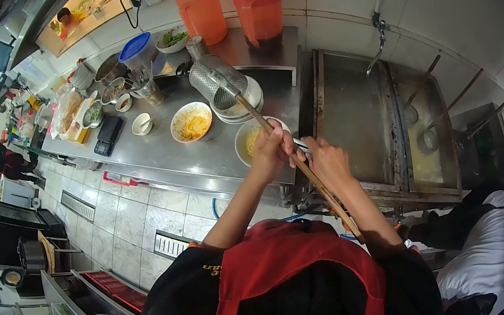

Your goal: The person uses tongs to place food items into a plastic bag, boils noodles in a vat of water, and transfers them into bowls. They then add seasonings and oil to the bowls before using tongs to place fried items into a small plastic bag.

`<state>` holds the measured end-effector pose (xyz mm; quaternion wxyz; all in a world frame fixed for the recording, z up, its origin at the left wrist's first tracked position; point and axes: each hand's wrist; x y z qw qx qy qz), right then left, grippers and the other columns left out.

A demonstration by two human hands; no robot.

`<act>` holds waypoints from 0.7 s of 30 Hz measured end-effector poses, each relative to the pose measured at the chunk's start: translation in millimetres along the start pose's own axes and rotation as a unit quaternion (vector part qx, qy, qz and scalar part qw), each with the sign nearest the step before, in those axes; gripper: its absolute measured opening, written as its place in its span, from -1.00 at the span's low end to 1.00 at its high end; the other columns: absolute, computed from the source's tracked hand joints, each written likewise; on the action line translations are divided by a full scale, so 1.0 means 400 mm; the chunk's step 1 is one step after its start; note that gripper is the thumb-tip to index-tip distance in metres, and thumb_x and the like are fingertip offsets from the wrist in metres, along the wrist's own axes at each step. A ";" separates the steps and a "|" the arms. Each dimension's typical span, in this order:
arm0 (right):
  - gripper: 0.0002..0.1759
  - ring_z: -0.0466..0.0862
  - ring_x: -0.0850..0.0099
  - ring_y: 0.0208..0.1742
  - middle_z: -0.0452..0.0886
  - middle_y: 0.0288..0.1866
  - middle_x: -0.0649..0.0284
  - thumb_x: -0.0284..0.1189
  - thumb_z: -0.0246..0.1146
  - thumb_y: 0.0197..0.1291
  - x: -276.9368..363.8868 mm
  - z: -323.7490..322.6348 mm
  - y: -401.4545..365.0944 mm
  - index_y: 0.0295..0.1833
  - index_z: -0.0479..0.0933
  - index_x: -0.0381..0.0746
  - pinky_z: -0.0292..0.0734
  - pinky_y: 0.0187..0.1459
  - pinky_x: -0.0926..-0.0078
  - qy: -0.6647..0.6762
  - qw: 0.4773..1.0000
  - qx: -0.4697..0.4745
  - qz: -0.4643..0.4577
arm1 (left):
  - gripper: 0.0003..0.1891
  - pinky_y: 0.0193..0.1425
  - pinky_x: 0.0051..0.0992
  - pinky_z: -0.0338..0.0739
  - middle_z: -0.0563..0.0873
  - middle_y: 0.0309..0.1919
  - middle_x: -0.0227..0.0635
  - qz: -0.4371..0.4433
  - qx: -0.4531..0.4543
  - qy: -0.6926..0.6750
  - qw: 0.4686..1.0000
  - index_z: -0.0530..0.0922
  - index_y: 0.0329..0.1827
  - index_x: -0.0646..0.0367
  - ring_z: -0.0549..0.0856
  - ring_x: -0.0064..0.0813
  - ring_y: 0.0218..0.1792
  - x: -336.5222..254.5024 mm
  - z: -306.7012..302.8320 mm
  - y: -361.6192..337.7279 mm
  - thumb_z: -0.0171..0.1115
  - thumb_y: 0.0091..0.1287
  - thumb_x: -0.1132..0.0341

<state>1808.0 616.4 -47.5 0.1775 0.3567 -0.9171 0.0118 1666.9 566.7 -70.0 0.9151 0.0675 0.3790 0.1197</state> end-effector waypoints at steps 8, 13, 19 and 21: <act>-0.65 0.60 0.04 -0.25 0.57 -0.21 0.06 -0.49 0.20 0.02 -0.023 -0.036 0.002 -0.01 0.44 -0.09 0.49 -0.22 0.17 0.082 0.997 -0.010 -0.006 | -0.86 -0.70 -0.54 0.45 0.47 -0.61 -0.36 0.048 -0.034 -0.055 0.997 0.20 -0.21 0.02 0.64 -0.31 -0.57 -0.031 -0.003 -0.011 -0.10 0.40 0.20; -0.65 0.58 0.05 -0.18 0.58 -0.18 0.08 -0.50 0.21 0.02 -0.038 -0.019 -0.001 -0.01 0.44 -0.08 0.48 -0.18 0.18 0.128 0.992 -0.014 -0.015 | -0.81 -0.62 -0.61 0.46 0.44 -0.60 -0.48 0.116 -0.086 -0.120 0.982 0.30 -0.37 0.05 0.62 -0.43 -0.55 -0.213 -0.047 -0.021 -0.05 0.38 0.19; -0.65 0.58 0.05 -0.17 0.58 -0.18 0.09 -0.53 0.20 -0.01 -0.053 -0.036 0.000 -0.03 0.45 -0.09 0.47 -0.18 0.19 0.119 0.991 -0.037 -0.040 | -0.83 -0.50 -0.73 0.46 0.40 -0.55 -0.48 0.168 -0.056 -0.271 0.946 0.32 -0.39 0.13 0.51 -0.65 -0.53 -0.413 -0.147 -0.106 -0.09 0.39 0.30; -0.64 0.58 0.05 -0.18 0.58 -0.19 0.08 -0.54 0.20 -0.02 -0.056 -0.035 0.009 -0.04 0.45 -0.10 0.47 -0.19 0.20 0.067 0.997 -0.015 -0.025 | -0.82 -0.45 -0.73 0.49 0.40 -0.54 -0.44 0.167 -0.022 -0.337 0.926 0.28 -0.39 0.17 0.51 -0.62 -0.53 -0.463 -0.166 -0.170 -0.14 0.41 0.33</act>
Point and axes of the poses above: each hand's wrist, its own y-axis towards the middle knuckle, its own z-axis out of the palm, x = y × z
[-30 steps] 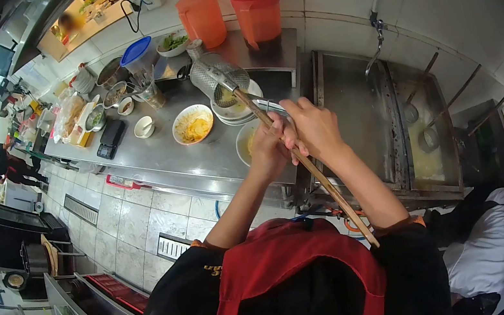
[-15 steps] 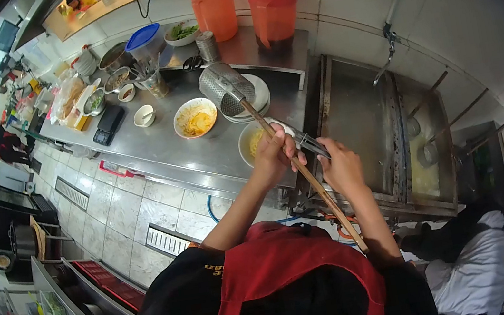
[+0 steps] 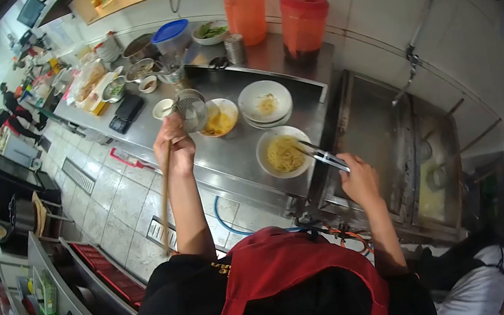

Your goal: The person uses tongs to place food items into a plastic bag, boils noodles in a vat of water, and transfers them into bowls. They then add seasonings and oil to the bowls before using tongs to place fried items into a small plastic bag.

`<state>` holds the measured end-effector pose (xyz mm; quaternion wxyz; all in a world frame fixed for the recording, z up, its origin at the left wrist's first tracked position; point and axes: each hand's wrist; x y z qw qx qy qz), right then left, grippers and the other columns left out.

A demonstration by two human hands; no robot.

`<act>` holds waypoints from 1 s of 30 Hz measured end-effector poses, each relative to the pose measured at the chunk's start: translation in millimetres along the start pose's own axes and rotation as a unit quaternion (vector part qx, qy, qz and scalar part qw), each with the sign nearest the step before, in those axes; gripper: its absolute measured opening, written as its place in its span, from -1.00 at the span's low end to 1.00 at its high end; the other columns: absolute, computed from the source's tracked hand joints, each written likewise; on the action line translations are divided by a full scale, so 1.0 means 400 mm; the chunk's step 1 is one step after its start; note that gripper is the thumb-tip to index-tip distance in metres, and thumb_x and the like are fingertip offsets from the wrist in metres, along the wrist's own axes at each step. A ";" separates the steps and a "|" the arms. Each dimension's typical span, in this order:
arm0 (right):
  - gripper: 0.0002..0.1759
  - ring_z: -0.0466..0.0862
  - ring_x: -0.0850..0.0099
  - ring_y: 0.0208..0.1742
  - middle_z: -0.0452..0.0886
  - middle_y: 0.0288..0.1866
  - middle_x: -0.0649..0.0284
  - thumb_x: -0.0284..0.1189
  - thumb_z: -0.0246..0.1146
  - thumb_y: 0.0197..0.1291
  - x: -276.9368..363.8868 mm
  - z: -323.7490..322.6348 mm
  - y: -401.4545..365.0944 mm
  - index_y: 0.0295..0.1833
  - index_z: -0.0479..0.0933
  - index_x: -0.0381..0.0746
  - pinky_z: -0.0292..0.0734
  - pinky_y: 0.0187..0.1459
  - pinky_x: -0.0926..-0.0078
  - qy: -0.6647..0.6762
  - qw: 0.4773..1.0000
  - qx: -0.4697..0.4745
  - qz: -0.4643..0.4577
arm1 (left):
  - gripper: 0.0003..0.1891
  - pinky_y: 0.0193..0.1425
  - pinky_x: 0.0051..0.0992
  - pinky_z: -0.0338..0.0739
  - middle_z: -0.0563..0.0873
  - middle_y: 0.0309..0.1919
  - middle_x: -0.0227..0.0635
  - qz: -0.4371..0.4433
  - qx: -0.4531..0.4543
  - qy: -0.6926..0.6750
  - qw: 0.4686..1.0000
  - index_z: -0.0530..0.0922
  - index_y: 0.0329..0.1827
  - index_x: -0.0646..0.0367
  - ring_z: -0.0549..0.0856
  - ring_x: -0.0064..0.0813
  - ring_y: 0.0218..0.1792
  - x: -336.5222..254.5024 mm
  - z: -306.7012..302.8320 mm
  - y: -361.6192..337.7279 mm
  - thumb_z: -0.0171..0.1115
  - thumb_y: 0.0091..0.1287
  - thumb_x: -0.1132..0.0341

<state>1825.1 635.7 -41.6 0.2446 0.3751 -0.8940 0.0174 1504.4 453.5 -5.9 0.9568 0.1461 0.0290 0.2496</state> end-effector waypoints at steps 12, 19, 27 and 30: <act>-0.66 0.58 0.06 -0.18 0.57 -0.19 0.07 -0.58 0.20 -0.01 0.118 0.030 0.092 -0.05 0.45 -0.18 0.44 -0.20 0.30 0.172 0.980 0.011 -0.098 | -0.69 -0.56 -0.64 0.41 0.45 -0.49 -0.39 0.029 0.083 -0.070 0.994 0.22 -0.05 0.39 0.62 -0.54 -0.44 -0.098 0.029 -0.176 -0.35 0.46 0.26; -0.58 0.55 0.00 -0.12 0.55 -0.15 -0.03 -0.53 0.15 0.05 0.143 0.292 0.258 0.09 0.31 -0.24 0.45 -0.11 0.21 0.160 0.979 -0.055 -0.114 | -0.79 -0.71 -0.69 0.23 0.38 -0.62 -0.49 0.063 0.044 0.019 0.997 0.21 -0.16 0.22 0.46 -0.64 -0.66 -0.070 0.046 -0.209 -0.34 0.46 0.26; -0.66 0.57 0.05 -0.13 0.54 -0.17 -0.06 -0.39 -0.09 0.21 0.062 0.462 0.416 0.08 0.30 -0.28 0.48 -0.17 0.14 0.094 0.995 -0.003 -0.024 | -0.80 -0.66 -0.65 0.23 0.40 -0.54 -0.46 0.025 0.080 0.026 0.996 0.19 -0.11 0.15 0.47 -0.62 -0.55 -0.005 0.058 -0.170 -0.33 0.46 0.22; -0.61 0.55 0.07 -0.09 0.53 -0.11 -0.04 -0.43 0.01 0.11 0.015 0.515 0.445 0.09 0.36 -0.29 0.46 -0.09 0.15 0.079 0.994 0.009 -0.078 | -0.73 -0.56 -0.64 0.39 0.50 -0.35 -0.40 0.018 0.066 0.067 0.995 0.28 -0.05 0.21 0.53 -0.61 -0.39 0.060 0.061 -0.120 -0.27 0.45 0.19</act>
Point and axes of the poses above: each hand's wrist, its own y-axis towards the middle knuckle, its own z-axis out of the palm, x = y × z
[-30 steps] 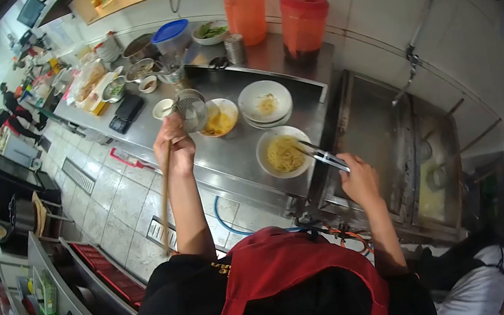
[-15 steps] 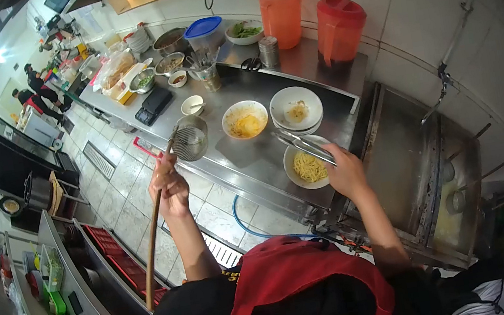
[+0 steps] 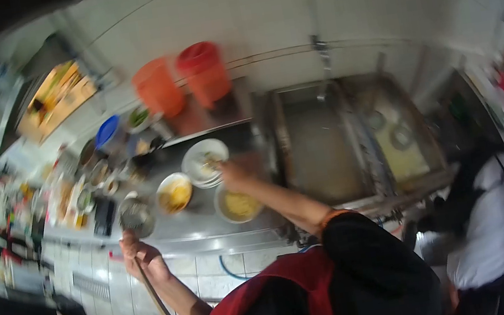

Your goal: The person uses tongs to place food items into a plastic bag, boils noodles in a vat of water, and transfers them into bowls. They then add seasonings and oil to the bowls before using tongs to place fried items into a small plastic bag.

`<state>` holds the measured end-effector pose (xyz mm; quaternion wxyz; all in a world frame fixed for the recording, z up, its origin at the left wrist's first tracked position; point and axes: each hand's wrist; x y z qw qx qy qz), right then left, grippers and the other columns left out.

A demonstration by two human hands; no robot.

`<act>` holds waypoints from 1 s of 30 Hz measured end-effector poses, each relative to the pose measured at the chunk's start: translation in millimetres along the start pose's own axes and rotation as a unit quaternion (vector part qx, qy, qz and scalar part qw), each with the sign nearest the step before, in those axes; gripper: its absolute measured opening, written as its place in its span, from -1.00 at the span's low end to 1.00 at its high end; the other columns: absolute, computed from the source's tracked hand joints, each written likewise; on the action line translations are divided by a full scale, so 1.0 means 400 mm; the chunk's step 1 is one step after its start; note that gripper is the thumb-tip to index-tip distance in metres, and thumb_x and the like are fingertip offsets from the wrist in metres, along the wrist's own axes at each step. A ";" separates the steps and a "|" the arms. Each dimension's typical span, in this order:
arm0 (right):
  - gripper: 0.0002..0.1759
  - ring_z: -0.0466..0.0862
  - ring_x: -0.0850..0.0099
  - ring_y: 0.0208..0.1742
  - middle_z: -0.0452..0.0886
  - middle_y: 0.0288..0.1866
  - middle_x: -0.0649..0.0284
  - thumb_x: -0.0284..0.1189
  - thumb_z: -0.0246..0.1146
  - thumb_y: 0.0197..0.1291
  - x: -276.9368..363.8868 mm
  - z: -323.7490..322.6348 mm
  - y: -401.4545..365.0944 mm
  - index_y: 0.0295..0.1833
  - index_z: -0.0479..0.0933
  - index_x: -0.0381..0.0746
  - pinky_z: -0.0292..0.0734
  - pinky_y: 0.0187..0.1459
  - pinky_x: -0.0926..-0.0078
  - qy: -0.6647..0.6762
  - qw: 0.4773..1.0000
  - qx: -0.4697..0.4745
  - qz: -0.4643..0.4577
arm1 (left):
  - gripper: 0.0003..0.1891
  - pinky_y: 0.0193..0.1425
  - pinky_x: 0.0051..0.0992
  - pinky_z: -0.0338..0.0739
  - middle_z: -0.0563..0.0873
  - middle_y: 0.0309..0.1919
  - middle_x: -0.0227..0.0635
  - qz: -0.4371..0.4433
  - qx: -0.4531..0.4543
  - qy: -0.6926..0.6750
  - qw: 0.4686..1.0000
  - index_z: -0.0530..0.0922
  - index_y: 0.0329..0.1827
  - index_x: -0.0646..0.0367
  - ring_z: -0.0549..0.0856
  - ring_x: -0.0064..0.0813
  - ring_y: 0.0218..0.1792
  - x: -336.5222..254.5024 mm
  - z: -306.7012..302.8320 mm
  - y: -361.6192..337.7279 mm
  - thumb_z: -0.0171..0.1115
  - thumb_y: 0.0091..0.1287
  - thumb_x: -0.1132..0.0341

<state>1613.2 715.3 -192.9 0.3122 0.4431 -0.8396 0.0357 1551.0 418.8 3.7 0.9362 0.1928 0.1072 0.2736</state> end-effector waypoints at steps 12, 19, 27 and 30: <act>-0.74 0.50 0.66 -0.46 0.50 -0.38 0.31 -0.32 0.11 0.27 0.298 -0.707 -0.382 -0.05 0.41 -0.28 0.43 -0.44 0.69 0.480 0.836 -0.077 -0.255 | -0.86 -0.25 -0.41 0.52 0.47 -0.28 -0.42 0.042 -0.045 0.316 0.947 0.33 -0.12 0.13 0.53 -0.47 -0.18 0.485 0.023 0.131 -0.01 0.36 0.29; -0.78 0.50 0.65 -0.67 0.48 -0.67 0.34 -0.36 0.22 0.16 0.297 -1.098 -0.564 -0.38 0.38 -0.25 0.36 -0.68 0.78 0.424 0.847 -0.316 -0.065 | -0.62 0.11 -0.26 0.42 0.49 0.03 -0.08 -0.407 0.358 0.361 0.759 0.26 0.09 0.20 0.53 -0.22 0.01 0.558 0.134 0.103 0.11 0.29 0.28; -0.76 0.59 0.13 -0.55 0.52 -0.60 0.06 -0.31 0.14 0.17 0.011 -1.120 -0.628 -0.34 0.39 -0.29 0.47 -0.46 0.32 -0.126 0.924 -0.348 0.093 | -0.74 0.04 -0.42 0.42 0.58 -0.13 -0.24 -0.326 0.078 0.579 0.743 0.37 0.01 0.24 0.56 -0.38 -0.09 0.358 -0.063 0.051 0.06 0.31 0.35; -0.79 0.58 -0.03 -0.42 0.55 -0.50 -0.04 -0.34 0.14 0.17 -0.149 -1.095 -0.633 -0.28 0.43 -0.29 0.47 -0.37 0.21 -0.141 0.903 -0.377 0.150 | -0.74 -0.14 -0.56 0.41 0.58 -0.21 -0.34 -0.222 -0.106 0.601 0.760 0.39 -0.02 0.17 0.55 -0.51 -0.23 0.258 -0.171 -0.009 0.10 0.30 0.28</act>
Point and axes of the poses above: each hand's wrist, its own y-axis towards the middle knuckle, its own z-axis out of the palm, x = y × z
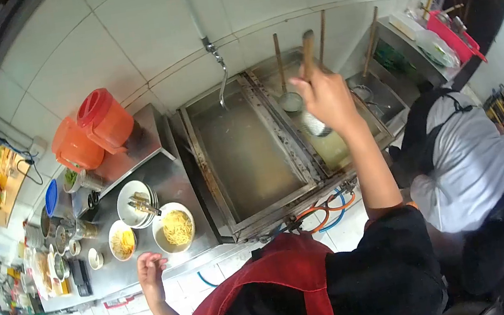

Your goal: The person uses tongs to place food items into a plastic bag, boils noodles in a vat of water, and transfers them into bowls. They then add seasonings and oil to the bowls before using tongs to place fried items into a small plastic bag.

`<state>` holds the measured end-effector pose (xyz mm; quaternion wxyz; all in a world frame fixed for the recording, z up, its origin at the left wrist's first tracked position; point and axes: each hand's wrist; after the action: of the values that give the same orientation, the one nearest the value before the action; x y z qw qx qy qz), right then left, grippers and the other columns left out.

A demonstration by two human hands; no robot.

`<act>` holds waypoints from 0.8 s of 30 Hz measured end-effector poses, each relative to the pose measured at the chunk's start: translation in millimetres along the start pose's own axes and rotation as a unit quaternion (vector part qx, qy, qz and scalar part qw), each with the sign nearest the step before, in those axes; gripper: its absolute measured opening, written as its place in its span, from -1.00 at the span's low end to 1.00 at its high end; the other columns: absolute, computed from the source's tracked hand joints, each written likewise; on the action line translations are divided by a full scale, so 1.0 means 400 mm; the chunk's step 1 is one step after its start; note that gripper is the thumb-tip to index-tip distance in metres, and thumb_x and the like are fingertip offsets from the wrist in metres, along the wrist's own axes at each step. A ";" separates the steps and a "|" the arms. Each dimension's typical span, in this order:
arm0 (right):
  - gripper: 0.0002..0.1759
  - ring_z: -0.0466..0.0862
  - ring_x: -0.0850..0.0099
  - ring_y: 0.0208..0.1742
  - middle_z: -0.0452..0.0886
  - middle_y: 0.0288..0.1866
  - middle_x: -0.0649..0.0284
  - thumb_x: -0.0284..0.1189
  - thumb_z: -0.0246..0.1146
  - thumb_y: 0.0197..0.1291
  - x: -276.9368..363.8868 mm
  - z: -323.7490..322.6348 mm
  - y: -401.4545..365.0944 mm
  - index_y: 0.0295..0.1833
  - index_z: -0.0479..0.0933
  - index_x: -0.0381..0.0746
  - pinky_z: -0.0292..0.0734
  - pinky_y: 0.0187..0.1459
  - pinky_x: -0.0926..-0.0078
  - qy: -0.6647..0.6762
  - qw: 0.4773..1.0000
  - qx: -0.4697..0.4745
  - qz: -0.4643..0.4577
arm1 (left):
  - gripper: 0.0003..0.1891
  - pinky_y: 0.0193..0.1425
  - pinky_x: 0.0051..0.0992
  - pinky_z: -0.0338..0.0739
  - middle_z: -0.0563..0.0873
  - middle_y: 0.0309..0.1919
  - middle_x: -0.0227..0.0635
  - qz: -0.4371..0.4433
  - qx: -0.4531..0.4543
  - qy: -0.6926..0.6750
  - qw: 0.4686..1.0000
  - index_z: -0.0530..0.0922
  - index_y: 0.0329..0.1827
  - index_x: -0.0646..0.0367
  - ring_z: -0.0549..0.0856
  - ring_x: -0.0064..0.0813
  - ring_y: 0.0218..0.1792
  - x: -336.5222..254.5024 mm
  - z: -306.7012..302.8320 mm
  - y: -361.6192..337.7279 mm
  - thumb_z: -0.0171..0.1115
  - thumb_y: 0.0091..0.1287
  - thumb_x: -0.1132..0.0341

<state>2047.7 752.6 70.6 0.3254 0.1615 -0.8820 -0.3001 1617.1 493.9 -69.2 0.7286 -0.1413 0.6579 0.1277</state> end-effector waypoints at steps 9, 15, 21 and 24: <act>-0.82 0.60 0.02 -0.44 0.52 -0.50 -0.09 -0.39 0.18 0.12 -0.351 0.158 0.027 -0.28 0.45 -0.30 0.44 -0.41 0.21 -0.044 0.998 0.011 0.050 | -0.68 -0.37 -0.57 0.36 0.56 -0.23 -0.44 -0.315 -0.376 -0.012 0.871 0.41 0.03 0.06 0.55 -0.50 -0.33 0.504 -0.263 -0.446 0.00 0.27 0.15; -0.66 0.58 0.50 -0.49 0.59 -0.35 0.15 -0.42 0.22 0.11 -0.475 0.207 0.044 -0.02 0.47 -0.37 0.50 -0.48 0.51 0.065 0.971 0.129 0.191 | -0.68 -0.31 -0.44 0.43 0.58 -0.18 -0.35 -0.615 -0.289 -0.021 0.733 0.43 0.00 0.10 0.61 -0.42 -0.27 0.659 -0.092 -0.949 0.03 0.26 0.15; -0.71 0.63 0.42 -0.40 0.61 -0.38 0.16 -0.29 0.11 0.22 -0.444 0.190 0.062 -0.05 0.46 -0.26 0.54 -0.35 0.48 -0.027 0.995 0.001 0.093 | -0.64 -0.30 -0.43 0.46 0.61 -0.19 -0.29 -0.570 -0.284 -0.029 0.771 0.45 -0.03 0.18 0.66 -0.39 -0.24 0.680 -0.038 -0.861 0.13 0.23 0.14; -0.72 0.65 0.37 -0.35 0.62 -0.33 0.15 -0.38 0.08 0.22 -0.165 0.155 0.057 0.01 0.42 -0.25 0.57 -0.30 0.44 -0.126 0.954 -0.201 0.183 | -0.64 -0.48 -0.56 0.40 0.64 -0.21 -0.27 -0.494 -0.250 0.047 0.831 0.39 0.06 0.16 0.67 -0.45 -0.29 0.676 -0.091 -0.659 0.04 0.30 0.15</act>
<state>2052.6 828.3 15.9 0.2864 -0.1101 -0.8519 -0.4245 1709.1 235.8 -331.7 0.6023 -0.6307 0.4797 -0.0961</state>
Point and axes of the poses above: each hand's wrist, its own y-axis towards the middle knuckle, its own z-axis out of the palm, x = y × z
